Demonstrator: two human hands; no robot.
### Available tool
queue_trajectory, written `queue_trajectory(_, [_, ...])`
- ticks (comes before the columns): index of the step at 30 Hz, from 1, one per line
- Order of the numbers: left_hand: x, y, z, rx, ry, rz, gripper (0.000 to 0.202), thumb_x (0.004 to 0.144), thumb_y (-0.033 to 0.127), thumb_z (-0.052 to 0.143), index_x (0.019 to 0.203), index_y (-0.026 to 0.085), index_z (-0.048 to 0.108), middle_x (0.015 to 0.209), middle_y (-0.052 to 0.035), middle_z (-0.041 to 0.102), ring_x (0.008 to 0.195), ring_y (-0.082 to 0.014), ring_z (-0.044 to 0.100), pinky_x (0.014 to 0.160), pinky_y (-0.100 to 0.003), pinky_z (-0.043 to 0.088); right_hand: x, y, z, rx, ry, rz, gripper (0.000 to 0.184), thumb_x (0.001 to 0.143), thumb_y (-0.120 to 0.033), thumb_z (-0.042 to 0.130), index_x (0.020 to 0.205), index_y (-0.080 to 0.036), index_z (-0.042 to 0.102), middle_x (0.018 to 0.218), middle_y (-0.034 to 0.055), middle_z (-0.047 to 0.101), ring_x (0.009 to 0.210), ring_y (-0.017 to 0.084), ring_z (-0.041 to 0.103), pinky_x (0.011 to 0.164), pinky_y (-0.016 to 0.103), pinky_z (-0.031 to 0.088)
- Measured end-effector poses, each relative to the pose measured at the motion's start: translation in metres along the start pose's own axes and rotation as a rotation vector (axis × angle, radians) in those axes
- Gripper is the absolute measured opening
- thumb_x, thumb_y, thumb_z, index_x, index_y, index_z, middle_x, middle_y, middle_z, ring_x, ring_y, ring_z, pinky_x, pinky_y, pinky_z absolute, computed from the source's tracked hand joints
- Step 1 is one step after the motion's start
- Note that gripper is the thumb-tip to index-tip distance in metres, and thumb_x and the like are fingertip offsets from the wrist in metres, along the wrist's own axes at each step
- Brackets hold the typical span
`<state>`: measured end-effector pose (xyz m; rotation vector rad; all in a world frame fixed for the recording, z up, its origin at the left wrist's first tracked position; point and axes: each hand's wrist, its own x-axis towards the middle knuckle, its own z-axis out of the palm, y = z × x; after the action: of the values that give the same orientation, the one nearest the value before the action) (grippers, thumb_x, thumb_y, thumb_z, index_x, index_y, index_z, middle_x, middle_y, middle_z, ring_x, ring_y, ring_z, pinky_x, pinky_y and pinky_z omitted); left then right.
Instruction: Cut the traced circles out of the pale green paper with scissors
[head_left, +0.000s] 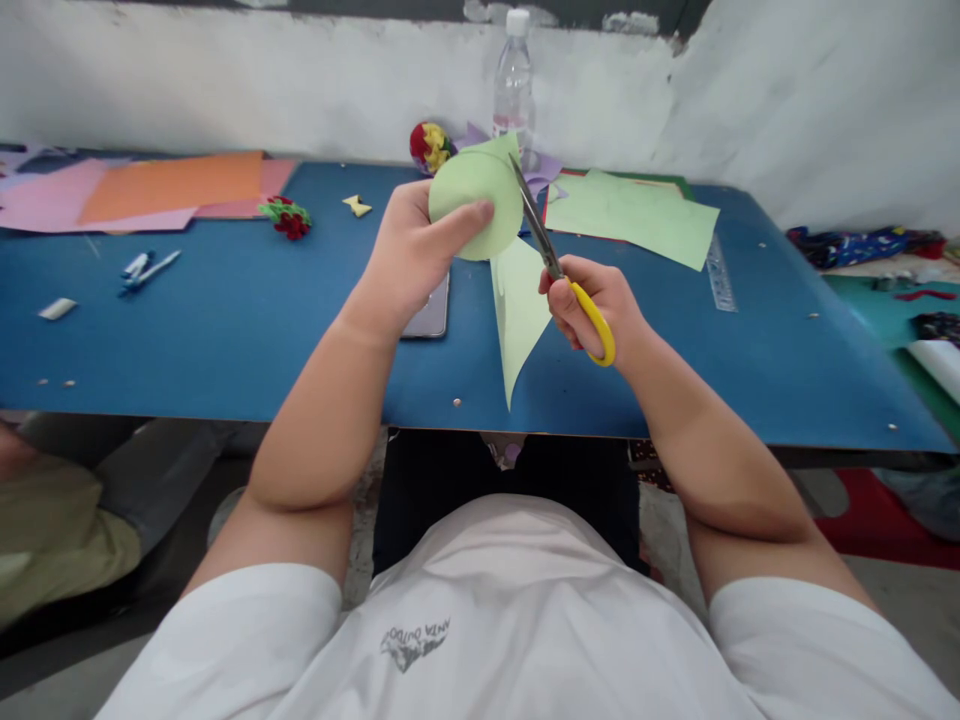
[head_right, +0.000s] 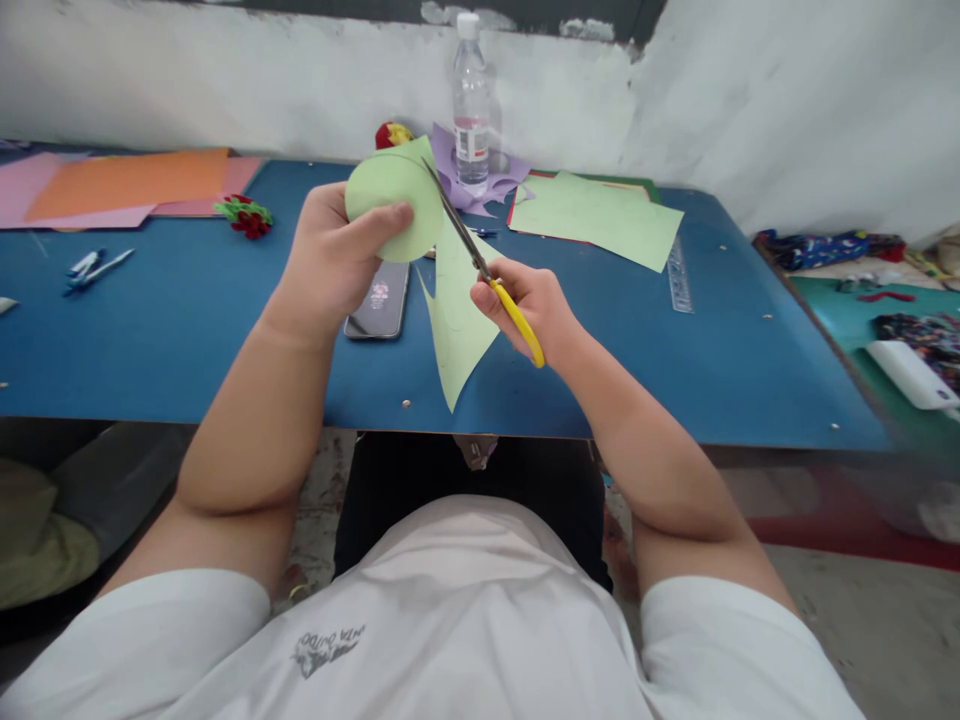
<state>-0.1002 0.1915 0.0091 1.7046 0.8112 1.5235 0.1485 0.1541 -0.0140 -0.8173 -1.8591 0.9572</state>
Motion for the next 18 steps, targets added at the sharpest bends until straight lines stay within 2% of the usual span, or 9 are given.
queue_trajectory(4, [0.003, -0.009, -0.003, 0.028, -0.012, 0.007, 0.031, 0.095, 0.055, 0.088, 0.082, 0.03, 0.076, 0.078, -0.0034, 0.066, 0.073, -0.0233, 0.06, 0.071, -0.043, 0.056, -0.001, -0.001, 0.0, 0.004, -0.003, 0.02, 0.079, 0.085, -0.102, 0.073, 0.09, -0.024, 0.062, 0.065, -0.0032, 0.044, 0.055, 0.013, 0.036, 0.05, 0.032, 0.027])
queue_trajectory(8, [0.006, -0.017, -0.005, 0.024, 0.013, 0.006, 0.031, 0.089, 0.058, 0.092, 0.079, 0.032, 0.078, 0.079, -0.0035, 0.068, 0.071, -0.0234, 0.058, 0.068, -0.044, 0.054, -0.001, -0.001, 0.0, 0.012, -0.014, 0.053, 0.079, 0.084, -0.104, 0.071, 0.091, -0.025, 0.062, 0.064, -0.0029, 0.045, 0.053, 0.013, 0.037, 0.048, 0.033, 0.028])
queue_trajectory(14, [0.007, -0.017, -0.006, 0.027, -0.004, 0.011, 0.033, 0.09, 0.062, 0.092, 0.081, 0.033, 0.079, 0.079, -0.0032, 0.07, 0.074, -0.0245, 0.061, 0.07, -0.045, 0.058, 0.0, -0.003, 0.0, -0.009, 0.007, 0.031, 0.08, 0.084, -0.103, 0.072, 0.088, -0.024, 0.062, 0.067, -0.0018, 0.044, 0.059, 0.014, 0.036, 0.051, 0.032, 0.027])
queue_trajectory(18, [0.007, -0.018, -0.008, 0.014, -0.004, 0.025, 0.036, 0.088, 0.065, 0.093, 0.08, 0.033, 0.079, 0.075, -0.0023, 0.069, 0.073, -0.0242, 0.059, 0.067, -0.043, 0.056, -0.001, -0.003, 0.0, -0.013, 0.012, 0.033, 0.079, 0.085, -0.102, 0.073, 0.088, -0.024, 0.063, 0.067, -0.002, 0.044, 0.058, 0.013, 0.037, 0.051, 0.032, 0.027])
